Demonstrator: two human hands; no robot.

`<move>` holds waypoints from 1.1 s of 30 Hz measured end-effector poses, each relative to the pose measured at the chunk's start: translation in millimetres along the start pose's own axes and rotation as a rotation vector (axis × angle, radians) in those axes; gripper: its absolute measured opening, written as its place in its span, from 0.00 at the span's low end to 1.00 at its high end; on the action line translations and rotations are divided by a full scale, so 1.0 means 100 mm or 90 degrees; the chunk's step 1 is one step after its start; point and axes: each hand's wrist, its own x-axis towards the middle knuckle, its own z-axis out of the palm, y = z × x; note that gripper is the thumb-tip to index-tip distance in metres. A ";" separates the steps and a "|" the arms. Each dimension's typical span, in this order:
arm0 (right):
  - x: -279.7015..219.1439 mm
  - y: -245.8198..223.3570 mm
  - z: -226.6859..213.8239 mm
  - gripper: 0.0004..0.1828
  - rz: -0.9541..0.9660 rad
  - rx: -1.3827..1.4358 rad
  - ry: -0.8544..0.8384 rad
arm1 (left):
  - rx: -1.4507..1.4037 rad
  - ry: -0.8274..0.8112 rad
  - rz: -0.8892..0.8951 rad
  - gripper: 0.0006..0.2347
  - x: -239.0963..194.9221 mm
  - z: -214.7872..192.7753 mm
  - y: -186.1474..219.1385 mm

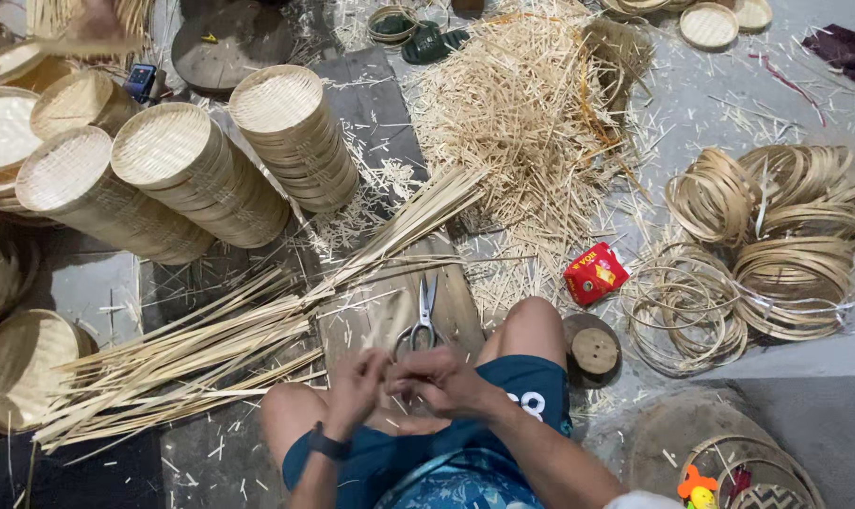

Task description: The person sits on the floor and weaves thin bamboo strips into circular frames, using scissors to trim excess material. The person repeatedly bends and interlaces the strips to form rings, occasionally adjusting the position of the strips and cutting them to size.

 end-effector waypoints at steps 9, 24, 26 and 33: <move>0.15 0.89 0.24 0.09 0.214 0.713 -0.081 | -0.200 -0.325 -0.105 0.12 -0.31 0.39 0.25; -0.06 -0.01 -0.03 0.05 0.006 0.129 0.015 | 0.009 0.022 0.107 0.08 0.05 0.13 -0.02; -0.16 0.25 0.02 0.07 0.159 0.299 0.078 | -0.144 -0.012 -0.029 0.11 0.03 0.08 0.00; 0.04 1.00 -0.01 0.10 0.247 0.671 -0.095 | -0.392 -0.341 -0.167 0.10 -0.23 0.58 0.42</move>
